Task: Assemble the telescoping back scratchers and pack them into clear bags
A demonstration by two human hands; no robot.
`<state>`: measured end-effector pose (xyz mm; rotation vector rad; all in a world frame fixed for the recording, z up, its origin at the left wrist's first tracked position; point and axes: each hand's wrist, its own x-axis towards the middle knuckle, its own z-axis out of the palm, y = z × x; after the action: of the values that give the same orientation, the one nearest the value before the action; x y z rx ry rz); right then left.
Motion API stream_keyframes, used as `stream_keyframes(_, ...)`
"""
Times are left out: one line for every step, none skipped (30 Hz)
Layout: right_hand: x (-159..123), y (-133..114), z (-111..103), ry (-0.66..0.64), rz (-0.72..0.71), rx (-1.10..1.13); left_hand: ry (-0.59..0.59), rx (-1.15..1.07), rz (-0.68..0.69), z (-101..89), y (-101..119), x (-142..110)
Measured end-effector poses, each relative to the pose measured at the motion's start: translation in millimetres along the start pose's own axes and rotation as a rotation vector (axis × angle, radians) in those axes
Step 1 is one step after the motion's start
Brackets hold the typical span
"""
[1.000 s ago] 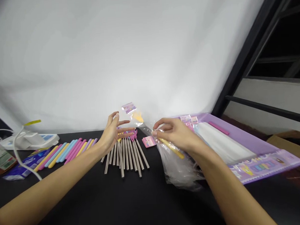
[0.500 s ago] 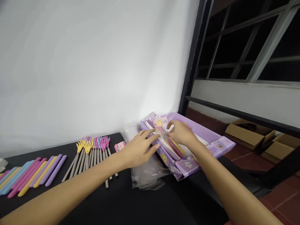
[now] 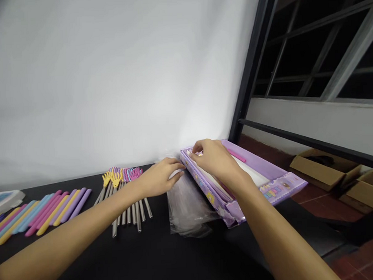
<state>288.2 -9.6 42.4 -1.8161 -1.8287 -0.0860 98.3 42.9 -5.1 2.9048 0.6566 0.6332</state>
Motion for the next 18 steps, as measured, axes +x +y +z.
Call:
stream_keyframes(4,-12,0,-0.014,-0.017,0.029,-0.017,0.009,-0.030,-11.4,-7,-7)
stream_keyframes(8,-24,1,-0.030,-0.033,0.056,-0.037,0.017,-0.059,-23.8,-14,-15)
stream_keyframes(12,-36,2,-0.047,-0.050,0.082,-0.060,0.023,-0.086,-37.0,-21,-24)
stream_keyframes(16,-47,4,-0.062,-0.069,0.108,-0.084,0.026,-0.113,-50.6,-27,-34)
stream_keyframes(19,-59,6,-0.071,-0.087,0.132,-0.108,0.027,-0.141,-64.3,-33,-44)
stream_keyframes(23,-71,8,-0.080,-0.104,0.154,-0.128,0.031,-0.171,-77.5,-37,-56)
stream_keyframes(25,-83,9,-0.087,-0.121,0.174,-0.142,0.037,-0.209,-89.8,-41,-68)
stream_keyframes(28,-96,11,-0.096,-0.137,0.189,-0.154,0.045,-0.253,-100.8,-44,-80)
stream_keyframes(30,-108,13,-0.107,-0.152,0.198,-0.166,0.057,-0.298,-110.4,-47,-92)
stream_keyframes(31,-120,15,-0.121,-0.166,0.202,-0.182,0.070,-0.340,-118.3,-49,-103)
stream_keyframes(33,-132,17,-0.141,-0.180,0.204,-0.201,0.083,-0.378,-124.6,-51,-114)
stream_keyframes(34,-144,20,-0.166,-0.193,0.205,-0.221,0.095,-0.409,-129.4,-53,-125)
stream_keyframes(34,-154,23,-0.193,-0.204,0.204,-0.242,0.105,-0.435,-132.9,-56,-134)
stream_keyframes(35,-164,27,-0.222,-0.213,0.202,-0.260,0.114,-0.457,-135.4,-58,-142)
stream_keyframes(36,-173,32,-0.255,-0.224,0.197,-0.280,0.120,-0.476,-137.1,-61,-149)
stream_keyframes(36,-181,38,-0.294,-0.234,0.184,-0.304,0.126,-0.496,-138.4,-63,-155)
stream_keyframes(36,-188,44,-0.337,-0.242,0.167,-0.336,0.132,-0.516,-139.4,-65,-160)
stream_keyframes(35,-193,51,-0.384,-0.249,0.146,-0.371,0.137,-0.539,-140.4,-67,-164)
